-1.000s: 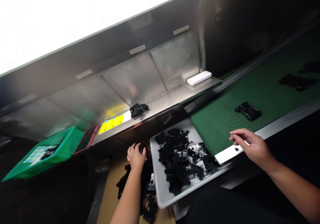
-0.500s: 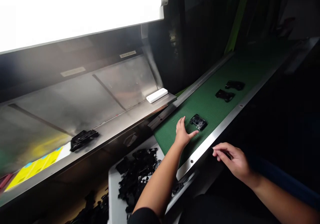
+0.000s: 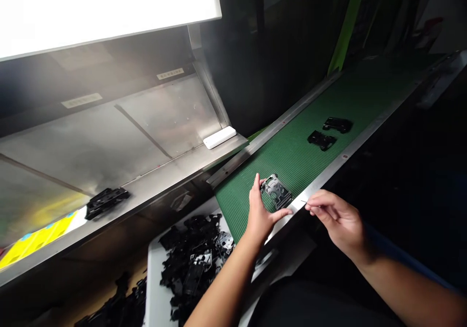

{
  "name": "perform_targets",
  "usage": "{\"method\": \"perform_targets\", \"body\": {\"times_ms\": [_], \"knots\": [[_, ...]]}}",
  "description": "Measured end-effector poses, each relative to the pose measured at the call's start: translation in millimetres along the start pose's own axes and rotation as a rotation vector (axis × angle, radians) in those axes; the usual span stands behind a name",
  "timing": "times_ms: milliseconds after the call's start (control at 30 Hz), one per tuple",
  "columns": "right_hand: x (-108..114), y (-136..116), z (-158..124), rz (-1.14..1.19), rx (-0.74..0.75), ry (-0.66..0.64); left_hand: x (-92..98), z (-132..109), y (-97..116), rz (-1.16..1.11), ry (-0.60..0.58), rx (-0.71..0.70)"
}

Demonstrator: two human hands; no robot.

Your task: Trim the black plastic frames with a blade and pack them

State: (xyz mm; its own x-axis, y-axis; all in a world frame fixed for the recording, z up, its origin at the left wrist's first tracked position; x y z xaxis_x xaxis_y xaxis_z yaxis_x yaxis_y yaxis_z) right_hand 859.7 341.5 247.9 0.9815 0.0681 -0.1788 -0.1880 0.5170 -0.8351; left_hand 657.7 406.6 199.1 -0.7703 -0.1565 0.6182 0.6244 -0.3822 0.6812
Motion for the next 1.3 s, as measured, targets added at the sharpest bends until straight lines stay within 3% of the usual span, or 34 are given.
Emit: {"method": "perform_targets", "body": {"times_ms": [167, 333, 633, 1300], "knots": [[-54, -28, 17, 0.111, 0.078, -0.178, 51.0, -41, 48, 0.132, 0.062, -0.019], [-98, -28, 13, 0.178, 0.076, -0.280, 86.8, -67, 65, 0.223, 0.114, 0.036], [-155, -40, -2, 0.158, 0.118, -0.414, 133.8, -94, 58, 0.309, 0.161, 0.057], [-248, -60, -34, 0.088, 0.169, -0.459, 212.9, -140, 28, 0.321, 0.169, 0.027]]}}
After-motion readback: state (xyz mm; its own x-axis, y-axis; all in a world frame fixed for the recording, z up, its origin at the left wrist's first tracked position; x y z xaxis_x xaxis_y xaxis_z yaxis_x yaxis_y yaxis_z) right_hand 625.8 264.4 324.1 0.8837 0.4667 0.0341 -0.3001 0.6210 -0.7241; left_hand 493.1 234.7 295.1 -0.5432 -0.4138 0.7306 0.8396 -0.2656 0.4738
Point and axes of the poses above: each hand's wrist, its own z-axis towards the middle knuckle, its own x-axis out of the back of the hand, y = z × x, the point moved 10 cm from there along z, towards the middle knuckle, and after that the axes turned 11 degrees about z, right-handed, at the moved point
